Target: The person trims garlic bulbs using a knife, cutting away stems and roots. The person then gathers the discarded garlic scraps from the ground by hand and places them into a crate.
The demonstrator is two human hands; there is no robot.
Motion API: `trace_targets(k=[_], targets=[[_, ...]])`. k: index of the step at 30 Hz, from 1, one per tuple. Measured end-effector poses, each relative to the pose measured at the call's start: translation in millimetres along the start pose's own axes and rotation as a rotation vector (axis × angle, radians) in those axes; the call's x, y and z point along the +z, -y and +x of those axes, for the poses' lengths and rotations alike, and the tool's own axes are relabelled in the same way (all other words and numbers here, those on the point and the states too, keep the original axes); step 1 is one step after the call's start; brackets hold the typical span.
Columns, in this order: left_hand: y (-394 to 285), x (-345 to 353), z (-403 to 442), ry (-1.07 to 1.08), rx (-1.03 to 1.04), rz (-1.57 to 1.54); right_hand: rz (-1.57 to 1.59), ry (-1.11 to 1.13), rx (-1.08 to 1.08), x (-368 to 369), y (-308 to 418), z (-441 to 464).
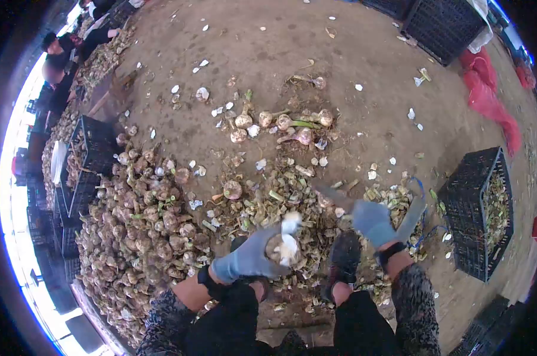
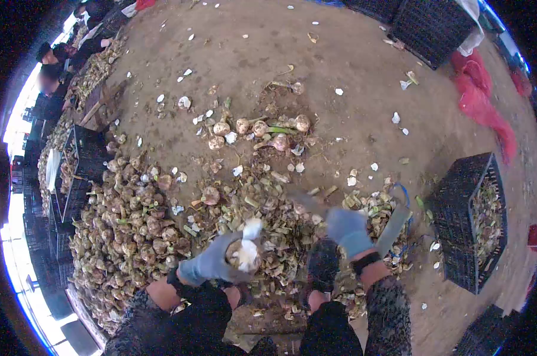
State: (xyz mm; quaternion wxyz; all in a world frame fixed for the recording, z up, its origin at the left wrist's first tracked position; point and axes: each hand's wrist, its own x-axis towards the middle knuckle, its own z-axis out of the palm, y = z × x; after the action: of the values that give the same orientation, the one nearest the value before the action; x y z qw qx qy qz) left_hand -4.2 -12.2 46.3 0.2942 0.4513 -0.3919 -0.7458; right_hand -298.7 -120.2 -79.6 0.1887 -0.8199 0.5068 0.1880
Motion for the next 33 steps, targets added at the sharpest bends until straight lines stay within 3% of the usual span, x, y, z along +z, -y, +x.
trace_targets(k=[1,3,5,7,8,9,11,12,13,15,16,17,20,22,23,24,25,26,27,28,29,30,31,33], targets=[[2.6,-4.3,0.7,-0.002,0.004,0.002,-0.001,-0.004,-0.002,-11.6,-8.3,-5.3],[6.8,-9.4,2.4,-0.088,0.135,0.363,0.337,-0.29,0.086,-32.6,-16.3,-29.6],[-0.8,-4.3,10.9,-0.137,0.243,0.47,0.377,-0.321,0.063,-36.0,-8.9,-31.8],[-6.4,2.1,15.8,-0.074,-0.105,0.553,0.616,-0.384,-0.05,-37.1,18.2,-37.0],[3.9,7.6,22.9,-0.152,0.114,0.813,0.62,-0.384,-0.053,-45.0,31.0,-38.0],[10.6,10.8,26.0,-0.151,0.109,0.817,0.656,-0.266,-0.13,-57.6,43.6,-41.4],[22.7,15.8,29.4,-0.047,0.202,1.184,0.694,-0.147,-0.198,-60.8,60.1,-44.9],[31.6,15.7,33.1,-0.02,0.34,1.256,0.679,-0.045,-0.244,-58.1,64.1,-44.6],[39.0,15.4,35.3,-0.023,0.345,1.254,0.66,0.056,-0.29,-57.8,67.3,-43.5],[45.1,16.4,35.4,-0.009,0.51,1.406,0.645,0.027,-0.342,-60.7,70.9,-43.3],[43.2,21.1,32.4,0.08,0.293,1.442,0.61,0.041,-0.348,-58.5,70.8,-42.4],[39.3,21.8,31.3,0.082,0.292,1.441,0.575,0.056,-0.355,-55.3,70.5,-41.1],[39.8,11.6,24.6,0.037,0.449,1.433,0.528,0.139,-0.298,-14.5,39.3,-32.9],[57.5,-20.1,7.8,-0.282,0.552,1.439,0.397,0.164,-0.213,26.1,-0.6,-29.6],[23.3,-36.4,-8.9,-0.318,0.3,1.533,0.273,0.199,-0.126,38.3,-17.3,-32.4],[29.4,-60.1,-33.4,-0.634,0.189,1.683,0.279,0.205,-0.115,36.2,-29.1,-39.0],[18.8,-98.2,-54.0,-0.6,0.029,1.573,0.499,0.118,-0.005,28.2,-39.9,-46.6],[3.8,-118.0,-76.5,-0.63,-0.457,1.635,0.715,0.021,0.108,22.3,-46.8,-51.8],[8.6,-140.0,-100.1,-0.571,-0.464,1.739,0.718,0.018,0.117,19.0,-46.6,-52.7],[-22.9,-135.6,-95.6,-0.331,-0.924,1.731,1.028,-0.02,0.202,13.9,-43.4,-49.0],[-28.5,-133.7,-82.2,-0.338,-0.92,1.734,1.338,-0.058,0.282,10.0,-42.5,-45.6],[-30.3,-127.2,-66.2,-0.398,-0.726,1.715,1.256,-0.237,0.216,31.1,-47.7,-36.2],[-29.7,-118.4,-47.6,-0.452,-0.532,1.687,1.259,-0.241,0.216,41.7,-48.1,-29.8],[-3.5,-89.8,19.3,-0.327,-0.226,1.55,1.279,-0.268,0.245,50.4,-45.5,-19.4]])
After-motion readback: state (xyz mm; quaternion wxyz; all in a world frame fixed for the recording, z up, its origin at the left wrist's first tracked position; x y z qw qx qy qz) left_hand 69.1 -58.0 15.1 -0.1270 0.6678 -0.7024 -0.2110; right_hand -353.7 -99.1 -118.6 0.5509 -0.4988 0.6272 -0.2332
